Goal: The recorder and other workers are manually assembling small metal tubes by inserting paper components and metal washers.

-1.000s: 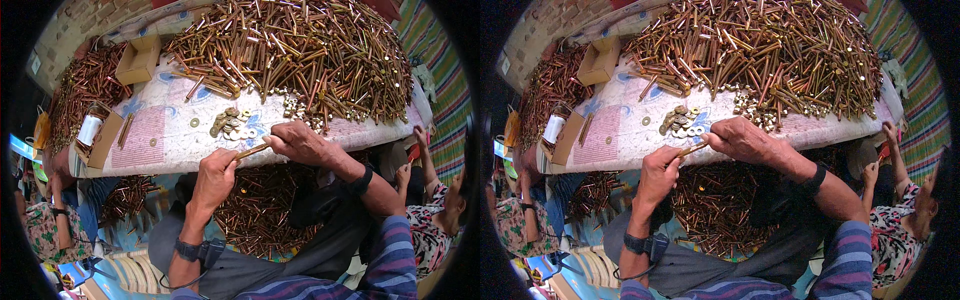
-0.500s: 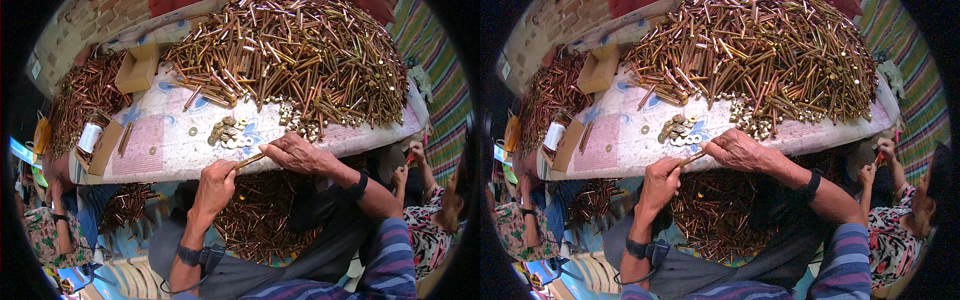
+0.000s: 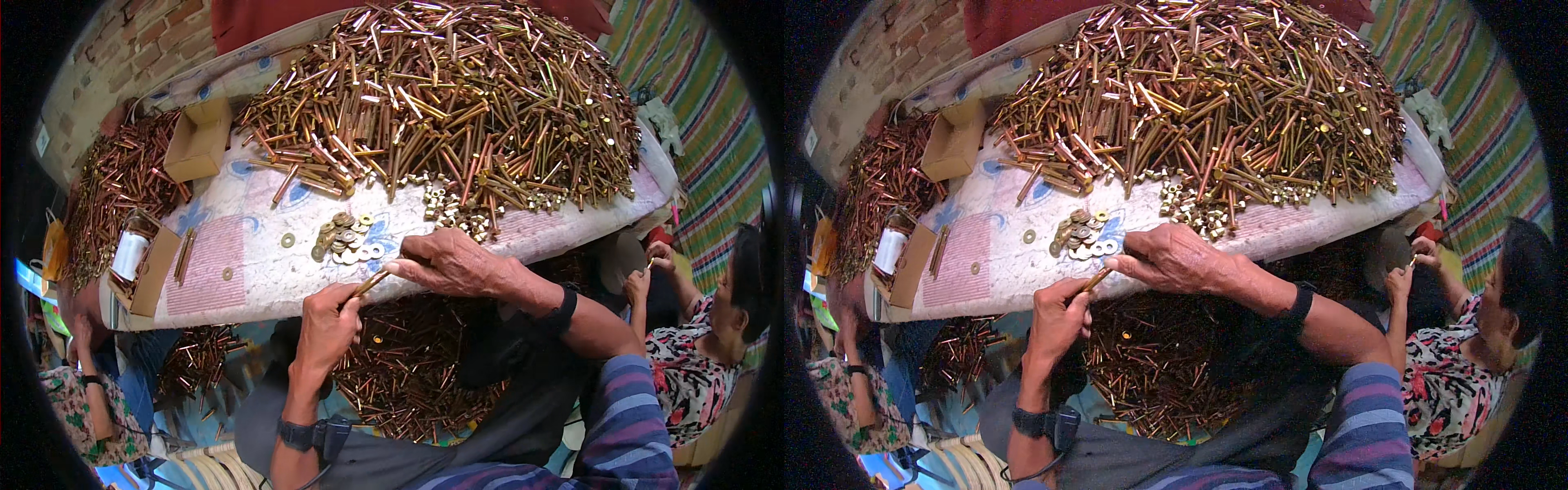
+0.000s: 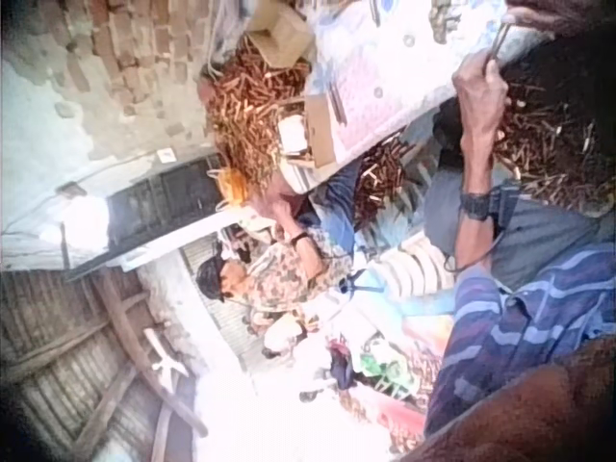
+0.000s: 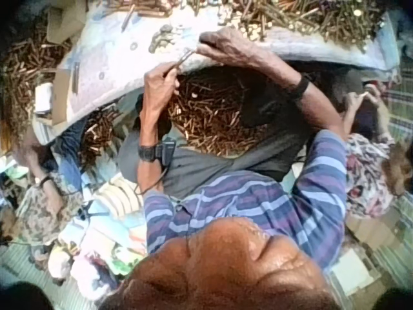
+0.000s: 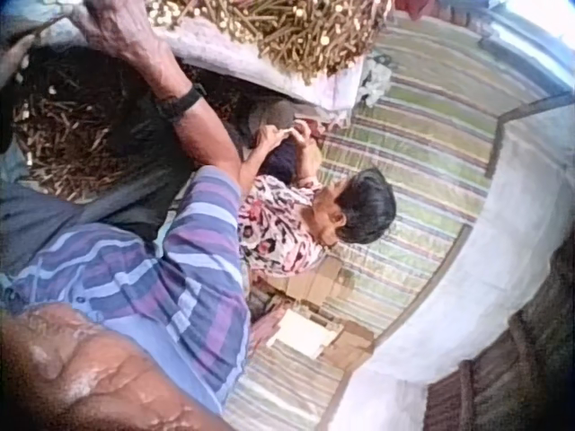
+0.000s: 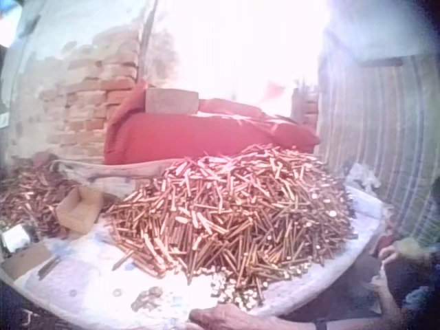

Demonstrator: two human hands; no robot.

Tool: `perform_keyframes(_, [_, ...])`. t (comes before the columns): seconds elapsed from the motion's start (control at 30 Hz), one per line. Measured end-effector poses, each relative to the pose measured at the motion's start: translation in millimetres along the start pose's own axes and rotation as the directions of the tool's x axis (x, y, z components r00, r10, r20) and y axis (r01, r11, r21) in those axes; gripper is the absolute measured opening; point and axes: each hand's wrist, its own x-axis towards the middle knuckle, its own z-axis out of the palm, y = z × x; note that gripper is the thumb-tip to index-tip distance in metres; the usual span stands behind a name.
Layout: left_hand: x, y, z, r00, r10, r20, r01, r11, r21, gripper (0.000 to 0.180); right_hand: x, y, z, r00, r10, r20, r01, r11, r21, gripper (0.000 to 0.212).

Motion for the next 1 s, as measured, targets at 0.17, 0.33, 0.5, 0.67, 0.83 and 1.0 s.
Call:
perform_keyframes(0.17, [1.1,0.4,4.4,0.999,0.031,0.008,-0.031,0.999,0.005,0.019,-3.9,8.3,5.8,0.999,-0.018,-0.036,0.019,0.999,0.046,0.038])
perform_keyframes(0.33, [1.1,-11.1,5.9,0.990,0.140,-0.009,-0.139,0.988,0.063,0.020,0.0,-0.7,-2.7,0.969,0.204,0.143,-0.229,0.955,0.189,0.043])
perform_keyframes(0.5, [2.5,-4.5,6.0,1.000,0.005,0.015,-0.005,1.000,-0.016,0.020,-0.6,-0.2,-4.9,0.999,0.048,0.026,-0.048,0.999,0.007,0.041])
perform_keyframes(0.67, [0.5,-2.3,7.6,0.998,0.065,0.009,-0.065,0.998,-0.003,0.020,1.2,6.1,-1.8,0.996,0.022,0.092,-0.030,0.995,0.091,0.035])
perform_keyframes(0.83, [-0.6,-6.6,5.9,0.997,0.080,0.010,-0.080,0.997,0.023,0.021,7.8,-5.6,-10.3,0.902,0.325,0.283,-0.360,0.930,0.077,0.046])
perform_keyframes(1.0, [0.7,-2.7,3.0,0.997,0.074,-0.007,-0.074,0.997,0.032,0.020,6.3,-2.6,-6.7,0.989,0.108,0.098,-0.121,0.984,0.131,0.042])
